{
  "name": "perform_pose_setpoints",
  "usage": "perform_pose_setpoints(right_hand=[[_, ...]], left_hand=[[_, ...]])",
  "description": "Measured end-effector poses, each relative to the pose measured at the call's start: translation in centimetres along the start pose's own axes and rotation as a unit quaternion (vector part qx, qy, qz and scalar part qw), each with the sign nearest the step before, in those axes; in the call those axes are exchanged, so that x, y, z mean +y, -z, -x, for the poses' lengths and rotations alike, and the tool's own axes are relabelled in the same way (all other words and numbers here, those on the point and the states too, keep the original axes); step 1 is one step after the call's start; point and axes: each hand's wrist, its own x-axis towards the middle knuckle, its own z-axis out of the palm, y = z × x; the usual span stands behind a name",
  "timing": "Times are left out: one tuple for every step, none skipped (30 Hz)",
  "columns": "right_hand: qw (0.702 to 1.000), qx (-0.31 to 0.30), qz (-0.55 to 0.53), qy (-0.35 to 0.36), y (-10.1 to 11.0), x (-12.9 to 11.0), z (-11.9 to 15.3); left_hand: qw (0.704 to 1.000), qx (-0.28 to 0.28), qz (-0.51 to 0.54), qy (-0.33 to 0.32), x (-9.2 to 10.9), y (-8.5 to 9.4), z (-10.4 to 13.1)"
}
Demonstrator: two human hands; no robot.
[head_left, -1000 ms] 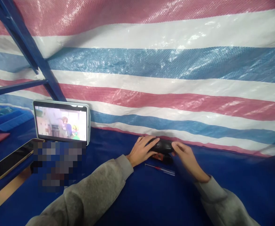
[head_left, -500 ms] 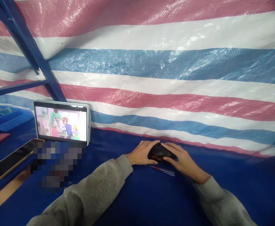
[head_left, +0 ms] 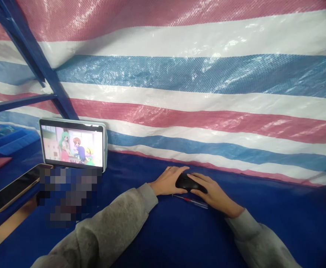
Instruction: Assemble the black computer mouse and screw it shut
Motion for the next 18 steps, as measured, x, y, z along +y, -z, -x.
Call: perform_pose_setpoints(right_hand=[[1.0,0.002,0.006,0.003,0.0,-0.1,0.0],[1.0,0.003,0.011,0.006,0.1,-0.1,0.0],[1.0,0.002,0.016,0.01,0.2,-0.2,-0.1],[1.0,0.001,0.021,0.012,0.3,-0.3,-0.1],[1.0,-0.001,0.025,0.013,0.3,-0.3,-0.1],[0.999,-0.004,0.029,0.012,0.4,-0.4,-0.2],[0.999,-0.007,0.032,0.011,0.4,-0.4,-0.2],[0.999,-0.009,0.034,0.008,0.5,-0.5,-0.2],[0.999,-0.009,0.034,0.005,0.5,-0.5,-0.2],[0.999,-0.009,0.034,0.002,0.4,-0.6,-0.2],[0.999,-0.01,0.034,0.0,0.4,-0.7,-0.2],[0.999,-0.011,0.034,0.0,0.4,-0.8,-0.2],[0.999,-0.011,0.034,0.0,0.3,-0.9,-0.2],[0.999,-0.012,0.033,0.0,0.3,-1.0,-0.2],[0.999,-0.013,0.032,0.001,0.3,-1.1,-0.2],[0.999,-0.013,0.03,0.002,0.3,-1.2,-0.3],[1.0,-0.013,0.026,0.001,0.4,-1.2,-0.3],[1.0,-0.015,0.021,-0.001,0.5,-1.2,-0.3]], left_hand=[[1.0,0.002,-0.004,0.0,0.0,0.0,0.0],[1.0,0.003,-0.007,0.0,0.0,0.0,0.0],[1.0,0.004,-0.01,0.0,0.0,-0.1,0.0],[1.0,0.004,-0.013,-0.001,-0.1,-0.1,0.0],[1.0,0.005,-0.015,-0.001,-0.1,-0.1,0.0],[1.0,0.005,-0.017,-0.001,-0.1,-0.2,0.0],[1.0,0.006,-0.018,-0.001,-0.1,-0.2,0.0],[1.0,0.006,-0.018,-0.002,-0.1,-0.2,0.0],[1.0,0.005,-0.017,-0.003,-0.1,-0.2,0.0],[1.0,0.005,-0.015,-0.005,-0.1,-0.2,0.0],[1.0,0.005,-0.013,-0.008,-0.1,-0.2,0.0],[1.0,0.004,-0.011,-0.012,-0.2,-0.2,0.0],[1.0,0.004,-0.01,-0.015,-0.2,-0.2,0.1],[1.0,0.004,-0.009,-0.018,-0.2,-0.2,0.1],[1.0,0.004,-0.008,-0.019,-0.2,-0.2,0.1],[1.0,0.004,-0.009,-0.019,-0.2,-0.2,0.1],[1.0,0.004,-0.01,-0.019,-0.2,-0.2,0.1],[1.0,0.004,-0.013,-0.018,-0.2,-0.2,0.1]])
